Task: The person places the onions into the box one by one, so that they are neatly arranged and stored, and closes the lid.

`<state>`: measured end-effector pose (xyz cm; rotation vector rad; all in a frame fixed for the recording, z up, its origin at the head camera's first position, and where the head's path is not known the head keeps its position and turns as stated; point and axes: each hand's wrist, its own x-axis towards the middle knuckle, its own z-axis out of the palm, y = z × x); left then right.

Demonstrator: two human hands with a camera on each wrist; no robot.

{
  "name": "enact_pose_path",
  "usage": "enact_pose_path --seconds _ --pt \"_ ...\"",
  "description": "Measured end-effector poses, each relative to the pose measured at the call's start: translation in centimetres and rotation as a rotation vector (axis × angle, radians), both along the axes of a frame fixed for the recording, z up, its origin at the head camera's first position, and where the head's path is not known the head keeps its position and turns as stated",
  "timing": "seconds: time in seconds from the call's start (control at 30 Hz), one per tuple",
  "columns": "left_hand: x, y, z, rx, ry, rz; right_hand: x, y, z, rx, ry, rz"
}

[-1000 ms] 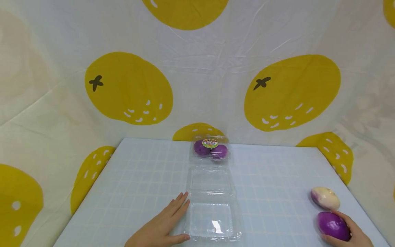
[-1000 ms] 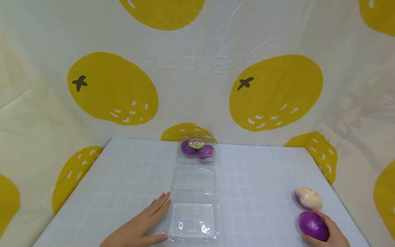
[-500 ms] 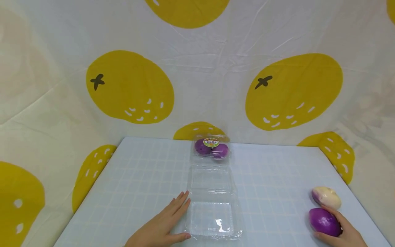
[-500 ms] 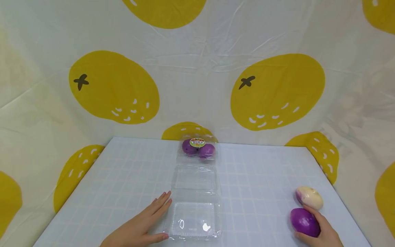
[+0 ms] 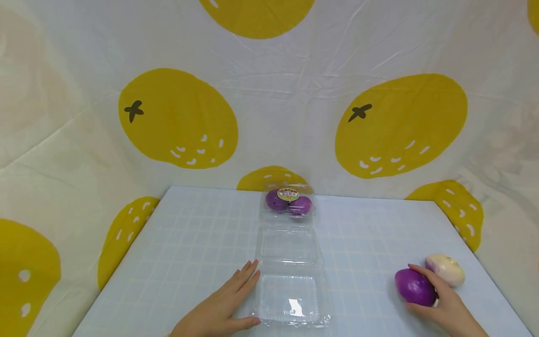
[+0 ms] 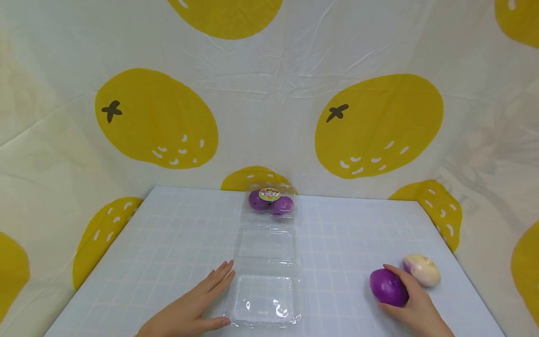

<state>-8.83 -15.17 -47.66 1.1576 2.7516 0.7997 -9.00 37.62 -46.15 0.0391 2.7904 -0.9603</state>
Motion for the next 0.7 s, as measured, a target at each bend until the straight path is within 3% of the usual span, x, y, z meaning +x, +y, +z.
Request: enact_pose_path --seconds 0.13,0.27,0.53,0.7 --pt "-0.1 0.1 -0.1 -0.006 -0.026 0.004 -0.4 -1.4 0.5 0.014 0.109 0.045" --pt "-0.1 0.1 -0.2 -0.013 -0.028 0.004 -0.8 -2.9 1.2 0.027 0.144 0.066" --pt "-0.1 0.0 -0.2 0.001 0.055 -0.003 -1.7 -5.6 2.9 -0.028 0.235 0.181" --pt "0.0 0.0 -0.2 0.0 0.054 -0.001 -2.1 -7.3 3.8 -0.061 0.273 0.215"
